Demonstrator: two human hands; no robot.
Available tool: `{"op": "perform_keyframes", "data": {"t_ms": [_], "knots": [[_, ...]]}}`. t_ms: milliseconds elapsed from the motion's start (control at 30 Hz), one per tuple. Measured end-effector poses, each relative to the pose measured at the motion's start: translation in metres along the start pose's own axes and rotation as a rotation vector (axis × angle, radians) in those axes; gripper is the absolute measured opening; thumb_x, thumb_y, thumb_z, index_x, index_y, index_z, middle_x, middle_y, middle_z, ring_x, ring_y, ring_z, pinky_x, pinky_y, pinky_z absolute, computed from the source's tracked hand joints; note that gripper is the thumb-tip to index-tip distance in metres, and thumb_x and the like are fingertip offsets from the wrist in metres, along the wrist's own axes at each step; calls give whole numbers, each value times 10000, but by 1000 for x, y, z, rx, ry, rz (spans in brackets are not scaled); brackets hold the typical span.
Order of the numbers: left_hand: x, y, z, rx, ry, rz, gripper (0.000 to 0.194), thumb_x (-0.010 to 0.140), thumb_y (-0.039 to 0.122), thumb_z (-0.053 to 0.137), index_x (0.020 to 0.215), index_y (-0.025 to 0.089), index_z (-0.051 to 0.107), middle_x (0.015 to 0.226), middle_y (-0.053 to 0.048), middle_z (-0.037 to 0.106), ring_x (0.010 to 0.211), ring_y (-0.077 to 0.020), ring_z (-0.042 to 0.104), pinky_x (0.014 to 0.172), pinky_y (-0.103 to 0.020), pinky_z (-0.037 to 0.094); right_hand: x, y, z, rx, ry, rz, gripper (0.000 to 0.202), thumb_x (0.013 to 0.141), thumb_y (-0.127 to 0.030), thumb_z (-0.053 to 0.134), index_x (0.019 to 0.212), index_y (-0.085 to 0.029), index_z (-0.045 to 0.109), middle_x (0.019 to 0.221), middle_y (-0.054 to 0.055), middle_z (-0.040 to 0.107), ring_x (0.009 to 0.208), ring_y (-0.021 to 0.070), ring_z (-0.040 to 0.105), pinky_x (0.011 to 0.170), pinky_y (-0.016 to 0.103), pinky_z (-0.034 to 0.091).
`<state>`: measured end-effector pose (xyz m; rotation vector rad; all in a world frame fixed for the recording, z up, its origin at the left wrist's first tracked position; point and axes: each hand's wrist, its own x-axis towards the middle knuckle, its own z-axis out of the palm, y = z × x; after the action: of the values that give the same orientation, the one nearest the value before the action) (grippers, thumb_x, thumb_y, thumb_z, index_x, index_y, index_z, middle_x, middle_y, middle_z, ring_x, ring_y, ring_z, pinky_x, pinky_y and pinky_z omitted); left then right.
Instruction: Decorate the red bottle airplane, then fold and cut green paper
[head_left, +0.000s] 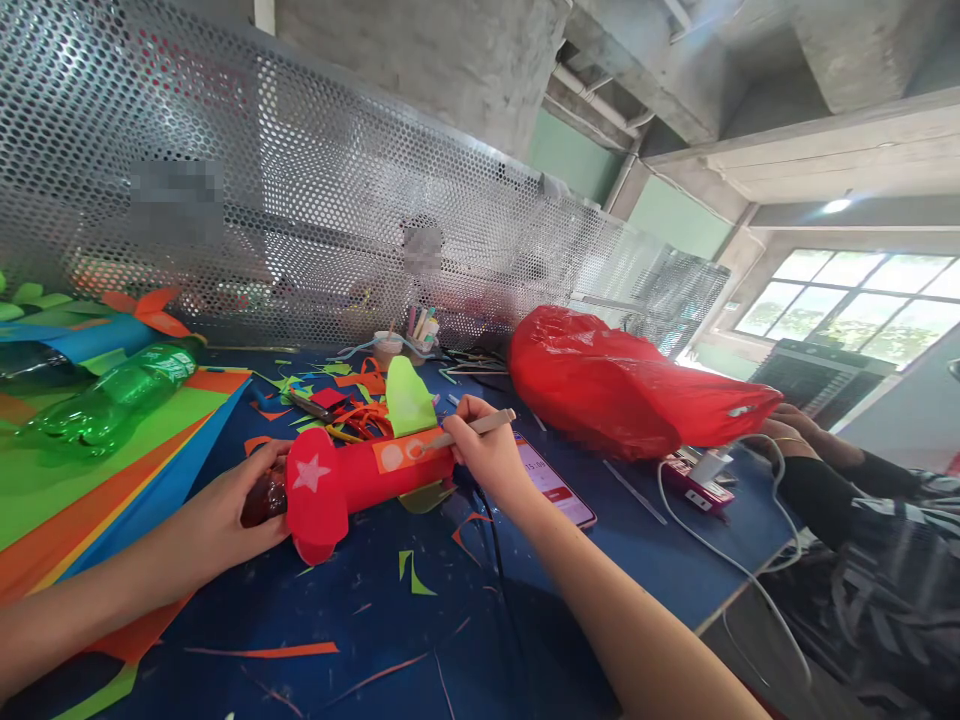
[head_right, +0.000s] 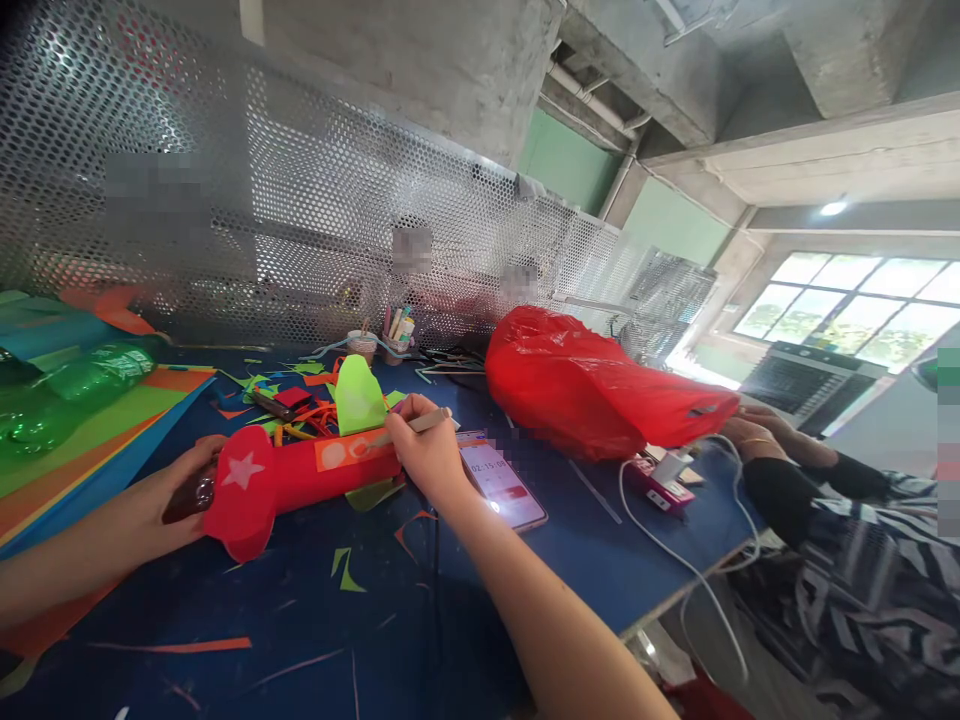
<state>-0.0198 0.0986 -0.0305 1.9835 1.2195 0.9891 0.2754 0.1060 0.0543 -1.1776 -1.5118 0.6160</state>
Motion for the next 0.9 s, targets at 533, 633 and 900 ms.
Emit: {"op": "perform_keyframes", "data": {"t_ms": [533,633,900], "knots": [[1,-12,0,24,3,43,658,793,450,594,1395,213,471,1329,-138,672,1126,-285,700,924,-405,573,-1,-4,0,-26,-5,-3,203,714,-261,534,578,-252,385,421,-82,417,401,101,352,449,250,258],[-1,-5,0,12,-16,35,639,804,437,586,1392,215,470,1328,-132,672,1106,-279,708,903,-399,581,-1,-6,0,-14,0,7,195,720,-264,542,589,-251,399,424,-82,433,403,102,369,447,247,268],[0,8,-3,31,-17,0,614,789,467,613,1345,229,507,1308,-119,689,1145,-299,685,962,-422,544,-2,-7,1,106,18,22,217,750,-339,578,638,-252,413,421,-93,446,403,102,382,447,237,282]]}}
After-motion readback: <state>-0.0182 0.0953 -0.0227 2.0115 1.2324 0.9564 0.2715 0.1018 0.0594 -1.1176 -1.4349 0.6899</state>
